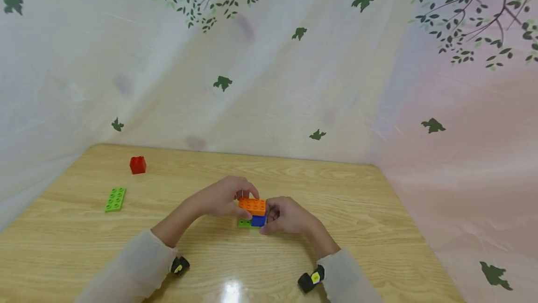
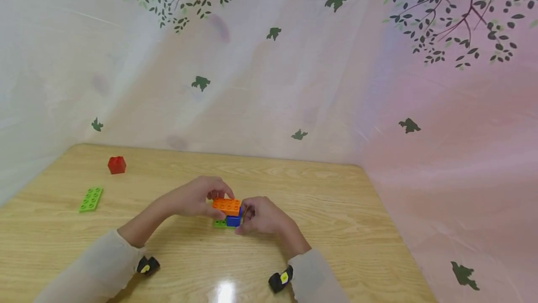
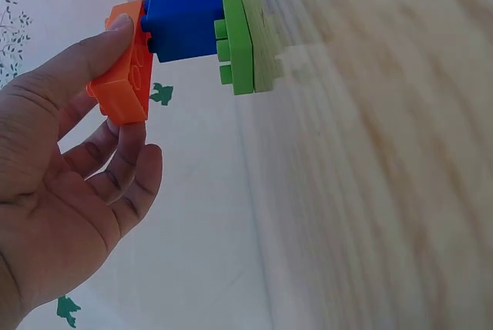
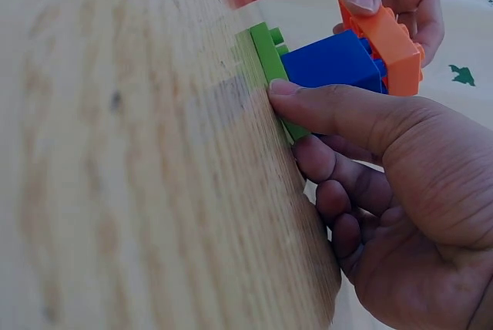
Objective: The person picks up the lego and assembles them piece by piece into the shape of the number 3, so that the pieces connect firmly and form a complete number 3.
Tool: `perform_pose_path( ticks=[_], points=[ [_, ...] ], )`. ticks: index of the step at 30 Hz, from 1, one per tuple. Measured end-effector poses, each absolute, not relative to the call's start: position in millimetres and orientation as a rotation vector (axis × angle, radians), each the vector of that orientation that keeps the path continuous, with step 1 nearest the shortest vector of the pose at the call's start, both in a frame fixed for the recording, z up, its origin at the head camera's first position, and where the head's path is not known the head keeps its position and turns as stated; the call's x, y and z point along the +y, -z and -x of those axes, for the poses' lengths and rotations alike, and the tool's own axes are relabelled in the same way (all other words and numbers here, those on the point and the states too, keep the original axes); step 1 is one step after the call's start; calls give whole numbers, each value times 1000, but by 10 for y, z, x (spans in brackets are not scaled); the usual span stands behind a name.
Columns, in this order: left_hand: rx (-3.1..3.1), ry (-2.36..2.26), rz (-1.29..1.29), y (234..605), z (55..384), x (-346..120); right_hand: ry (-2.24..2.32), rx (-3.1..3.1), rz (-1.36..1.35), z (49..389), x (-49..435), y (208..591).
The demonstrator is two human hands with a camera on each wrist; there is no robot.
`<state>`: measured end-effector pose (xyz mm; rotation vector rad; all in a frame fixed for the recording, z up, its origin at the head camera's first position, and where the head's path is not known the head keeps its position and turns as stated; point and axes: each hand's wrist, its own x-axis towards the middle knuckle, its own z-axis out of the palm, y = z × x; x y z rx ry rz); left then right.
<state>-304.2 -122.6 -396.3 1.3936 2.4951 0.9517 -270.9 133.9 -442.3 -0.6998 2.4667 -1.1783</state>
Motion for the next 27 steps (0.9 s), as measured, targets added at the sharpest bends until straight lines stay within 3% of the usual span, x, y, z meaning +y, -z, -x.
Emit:
perform_pose_path(
  ticks=[27],
  points=[
    [2525,-946,-1358,3989,2976,-1140,1190,2466,687,2721,1347,4439]
  ],
)
